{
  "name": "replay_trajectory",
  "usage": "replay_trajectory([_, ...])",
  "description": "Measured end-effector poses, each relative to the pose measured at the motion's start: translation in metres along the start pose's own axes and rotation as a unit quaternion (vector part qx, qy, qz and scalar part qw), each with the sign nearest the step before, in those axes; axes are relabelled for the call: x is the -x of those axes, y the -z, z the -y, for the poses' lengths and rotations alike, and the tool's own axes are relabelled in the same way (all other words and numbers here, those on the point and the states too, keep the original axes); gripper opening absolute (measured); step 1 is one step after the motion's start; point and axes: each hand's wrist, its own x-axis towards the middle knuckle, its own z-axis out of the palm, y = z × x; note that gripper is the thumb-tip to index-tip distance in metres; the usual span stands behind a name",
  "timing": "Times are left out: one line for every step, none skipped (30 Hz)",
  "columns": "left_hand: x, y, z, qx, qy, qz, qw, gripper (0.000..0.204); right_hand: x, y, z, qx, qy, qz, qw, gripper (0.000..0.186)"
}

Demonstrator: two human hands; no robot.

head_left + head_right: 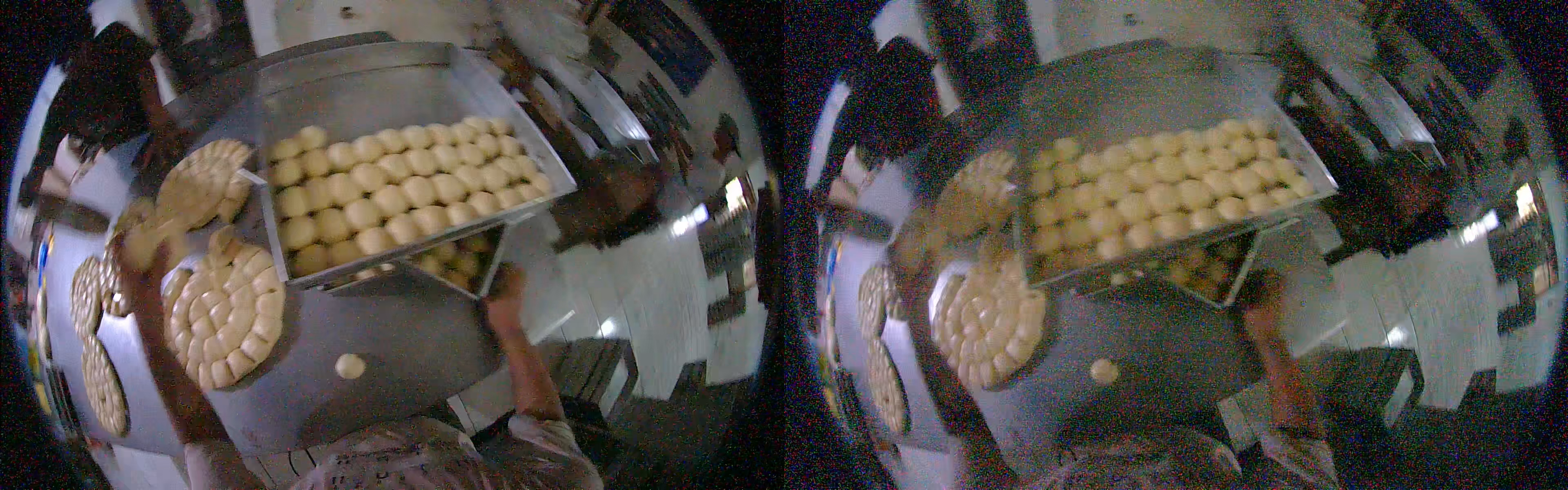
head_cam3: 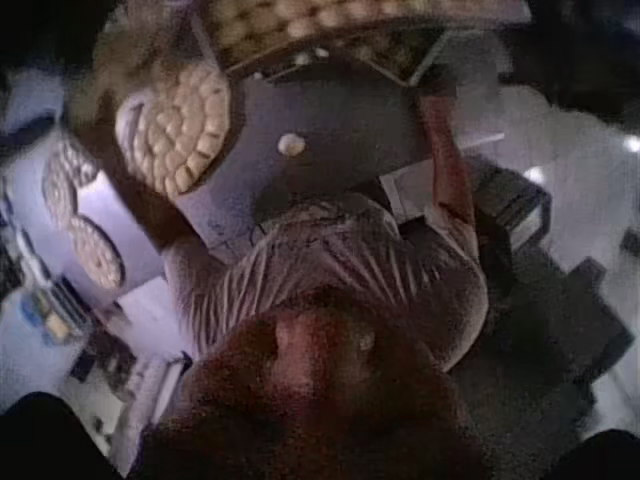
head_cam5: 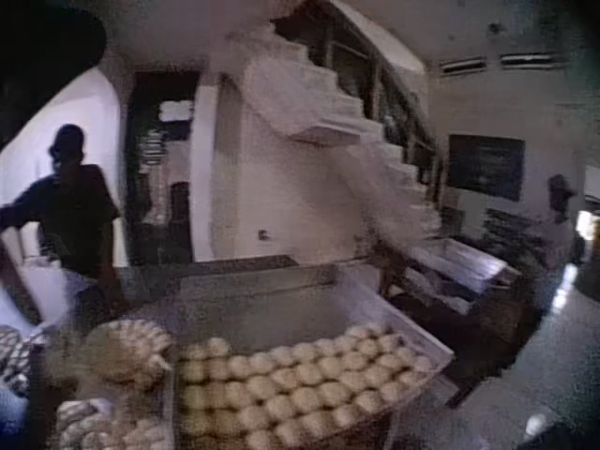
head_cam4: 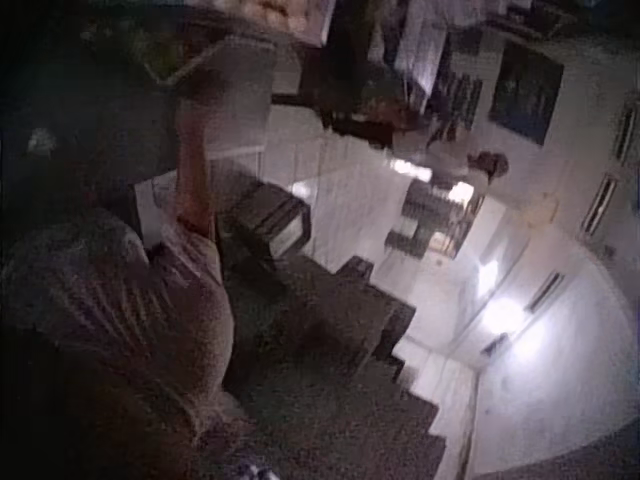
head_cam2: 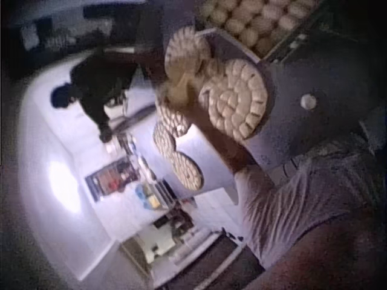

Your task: The person organizes small balls of dough into rows within metal baking trays and occasionally shapes larger pieces of dough by hand on a metal table.

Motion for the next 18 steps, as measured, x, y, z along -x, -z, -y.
replay_trajectory([0.013,0.023,-0.044,0.018,0.002,-0.035,0.999,0.059,0.012,0.007,0.006,-0.014,0.054,0.033,0.998,0.048])
replay_trajectory([0.041,0.029,-0.086,0.087,-0.006,-0.064,0.994,0.065,0.019,0.018,0.002,-0.019,0.103,0.061,0.993,0.047])
replay_trajectory([0.076,0.024,-0.160,0.159,-0.007,-0.089,0.983,0.071,0.024,0.033,-0.004,-0.030,0.162,0.076,0.983,0.050])
replay_trajectory([0.092,0.022,-0.181,0.222,-0.084,-0.073,0.969,0.076,0.005,0.034,-0.010,-0.060,0.075,0.049,0.994,0.049])
replay_trajectory([0.110,0.010,-0.184,0.255,-0.092,-0.037,0.962,0.066,-0.028,0.038,-0.025,-0.078,-0.023,0.022,0.996,0.048])
replay_trajectory([0.135,0.008,-0.184,0.260,-0.064,0.007,0.963,0.056,-0.033,0.038,-0.028,-0.095,-0.041,0.006,0.995,0.045])
replay_trajectory([0.163,0.011,-0.176,0.247,-0.028,0.058,0.967,0.047,-0.037,0.038,-0.032,-0.111,-0.059,-0.011,0.992,0.043])
replay_trajectory([0.182,0.000,-0.173,0.253,0.002,0.124,0.960,0.038,-0.018,0.030,-0.020,-0.118,-0.007,-0.018,0.993,0.039])
replay_trajectory([0.195,-0.017,-0.183,0.276,0.026,0.184,0.943,0.029,-0.002,0.024,-0.010,-0.117,0.044,-0.031,0.992,0.035])
replay_trajectory([0.199,-0.038,-0.216,0.430,0.087,0.260,0.860,0.028,0.006,0.013,0.002,-0.122,0.099,-0.046,0.987,0.032])
replay_trajectory([0.211,-0.040,-0.234,0.404,0.123,0.267,0.866,0.029,0.000,0.008,0.002,-0.127,0.155,-0.060,0.978,0.029])
replay_trajectory([0.219,-0.045,-0.241,0.405,0.157,0.276,0.858,0.029,-0.008,0.007,-0.014,-0.083,0.167,-0.059,0.981,0.029])
replay_trajectory([0.229,-0.048,-0.249,0.408,0.190,0.288,0.845,0.030,-0.017,0.013,-0.038,-0.036,0.173,-0.054,0.983,0.030])
replay_trajectory([0.232,-0.060,-0.253,0.440,0.212,0.301,0.819,0.029,-0.027,0.016,-0.055,0.010,0.182,-0.050,0.982,0.031])
replay_trajectory([0.242,-0.071,-0.252,0.468,0.238,0.309,0.793,0.029,-0.038,0.025,-0.046,-0.034,0.117,-0.028,0.992,0.030])
replay_trajectory([0.250,-0.084,-0.252,0.447,0.226,0.346,0.793,0.029,-0.052,0.047,-0.024,-0.078,0.055,-0.005,0.995,0.029])
replay_trajectory([0.256,-0.095,-0.252,0.424,0.211,0.374,0.798,0.029,-0.062,0.057,-0.008,-0.127,0.001,0.017,0.992,0.028])
replay_trajectory([0.257,-0.097,-0.251,0.404,0.208,0.367,0.811,0.030,-0.047,0.056,-0.003,-0.109,0.066,-0.015,0.992,0.025])
